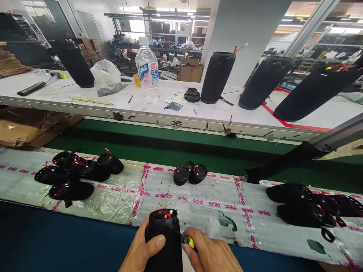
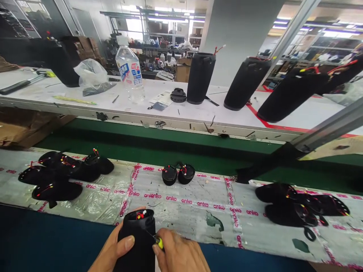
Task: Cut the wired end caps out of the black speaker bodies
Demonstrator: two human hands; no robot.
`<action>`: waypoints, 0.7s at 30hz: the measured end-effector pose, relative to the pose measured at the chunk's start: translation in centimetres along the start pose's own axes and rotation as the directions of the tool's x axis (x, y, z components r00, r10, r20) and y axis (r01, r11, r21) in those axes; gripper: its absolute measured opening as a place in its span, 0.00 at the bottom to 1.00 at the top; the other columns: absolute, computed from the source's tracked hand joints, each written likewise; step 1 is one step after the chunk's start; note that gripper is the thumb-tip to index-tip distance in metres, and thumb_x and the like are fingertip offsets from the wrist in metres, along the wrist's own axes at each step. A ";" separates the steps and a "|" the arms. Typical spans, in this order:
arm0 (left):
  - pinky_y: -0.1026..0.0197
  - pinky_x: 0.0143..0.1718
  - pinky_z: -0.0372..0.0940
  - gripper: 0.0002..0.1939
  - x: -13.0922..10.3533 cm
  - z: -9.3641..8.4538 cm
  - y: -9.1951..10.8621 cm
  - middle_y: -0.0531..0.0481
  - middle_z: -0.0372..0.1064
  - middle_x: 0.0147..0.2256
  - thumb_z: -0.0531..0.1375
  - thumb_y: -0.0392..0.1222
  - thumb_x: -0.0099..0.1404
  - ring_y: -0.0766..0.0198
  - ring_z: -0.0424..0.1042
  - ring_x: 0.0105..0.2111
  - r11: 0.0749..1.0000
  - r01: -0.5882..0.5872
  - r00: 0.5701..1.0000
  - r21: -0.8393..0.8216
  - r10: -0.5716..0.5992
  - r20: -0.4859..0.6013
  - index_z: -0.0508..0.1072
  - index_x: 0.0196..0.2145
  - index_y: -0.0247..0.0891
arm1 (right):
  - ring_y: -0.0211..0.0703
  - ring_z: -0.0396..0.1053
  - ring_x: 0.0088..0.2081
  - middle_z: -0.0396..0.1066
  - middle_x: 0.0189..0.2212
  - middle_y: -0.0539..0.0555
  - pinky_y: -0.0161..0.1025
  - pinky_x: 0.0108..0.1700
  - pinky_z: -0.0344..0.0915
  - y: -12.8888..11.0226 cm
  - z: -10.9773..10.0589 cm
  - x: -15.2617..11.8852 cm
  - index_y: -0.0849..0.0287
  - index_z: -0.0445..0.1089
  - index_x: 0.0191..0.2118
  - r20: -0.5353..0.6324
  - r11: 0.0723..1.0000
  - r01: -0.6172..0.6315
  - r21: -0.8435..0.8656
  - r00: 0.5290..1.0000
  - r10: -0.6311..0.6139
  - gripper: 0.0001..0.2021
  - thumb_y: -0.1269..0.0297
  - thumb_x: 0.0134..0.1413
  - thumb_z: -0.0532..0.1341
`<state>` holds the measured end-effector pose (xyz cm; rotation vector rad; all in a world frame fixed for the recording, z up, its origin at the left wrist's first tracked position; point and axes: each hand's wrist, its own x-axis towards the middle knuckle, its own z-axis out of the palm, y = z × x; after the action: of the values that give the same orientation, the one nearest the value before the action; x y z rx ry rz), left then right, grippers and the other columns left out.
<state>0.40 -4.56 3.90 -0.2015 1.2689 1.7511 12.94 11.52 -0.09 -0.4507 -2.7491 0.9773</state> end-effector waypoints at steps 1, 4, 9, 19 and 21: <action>0.51 0.46 0.70 0.44 -0.1 0.0 0.0 0.46 0.77 0.51 0.71 0.55 0.53 0.44 0.76 0.49 1.000 -0.014 1.000 0.006 0.014 0.000 0.64 0.64 0.48 | 0.48 0.76 0.26 0.79 0.32 0.48 0.39 0.27 0.62 -0.3 -0.1 0.3 0.47 0.71 0.46 -0.005 0.996 0.051 -0.067 0.999 -0.052 0.13 0.50 0.73 0.52; 0.54 0.44 0.69 0.42 -0.2 0.0 0.1 0.45 0.78 0.48 0.71 0.55 0.55 0.49 0.77 0.43 0.999 -0.037 0.999 0.037 0.037 -0.002 0.64 0.63 0.47 | 0.46 0.75 0.22 0.77 0.29 0.46 0.39 0.23 0.58 -0.9 -0.3 0.8 0.49 0.65 0.48 0.033 0.963 0.170 -0.208 0.985 -0.167 0.09 0.57 0.74 0.49; 0.52 0.51 0.67 0.43 -0.4 -0.3 0.4 0.45 0.78 0.47 0.71 0.56 0.54 0.48 0.76 0.47 0.988 -0.084 0.995 0.129 0.090 -0.040 0.61 0.64 0.45 | 0.44 0.75 0.21 0.76 0.29 0.44 0.40 0.23 0.58 -1.4 -0.5 1.1 0.50 0.59 0.48 0.037 0.930 0.234 -0.284 0.972 -0.234 0.09 0.59 0.76 0.45; 0.52 0.58 0.61 0.46 -0.1 -0.2 0.9 0.44 0.77 0.52 0.70 0.60 0.50 0.46 0.73 0.54 0.884 -0.170 0.964 0.435 0.241 -0.113 0.62 0.61 0.40 | 0.42 0.72 0.19 0.75 0.26 0.48 0.41 0.21 0.53 -2.0 -0.2 1.0 0.54 0.61 0.47 0.025 0.851 0.261 -0.455 0.959 -0.281 0.11 0.62 0.77 0.43; 0.49 0.58 0.60 0.45 -0.1 -0.1 0.8 0.42 0.76 0.52 0.70 0.59 0.48 0.43 0.72 0.54 0.847 -0.176 0.949 0.501 0.281 -0.142 0.63 0.60 0.39 | 0.42 0.70 0.17 0.74 0.25 0.48 0.41 0.20 0.52 -2.0 -0.1 0.9 0.54 0.61 0.45 0.001 0.848 0.253 -0.467 0.958 -0.285 0.13 0.63 0.77 0.41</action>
<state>-0.17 -4.73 4.39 0.0636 1.9140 1.5717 11.69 10.43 1.34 -0.1451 -2.8633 0.2248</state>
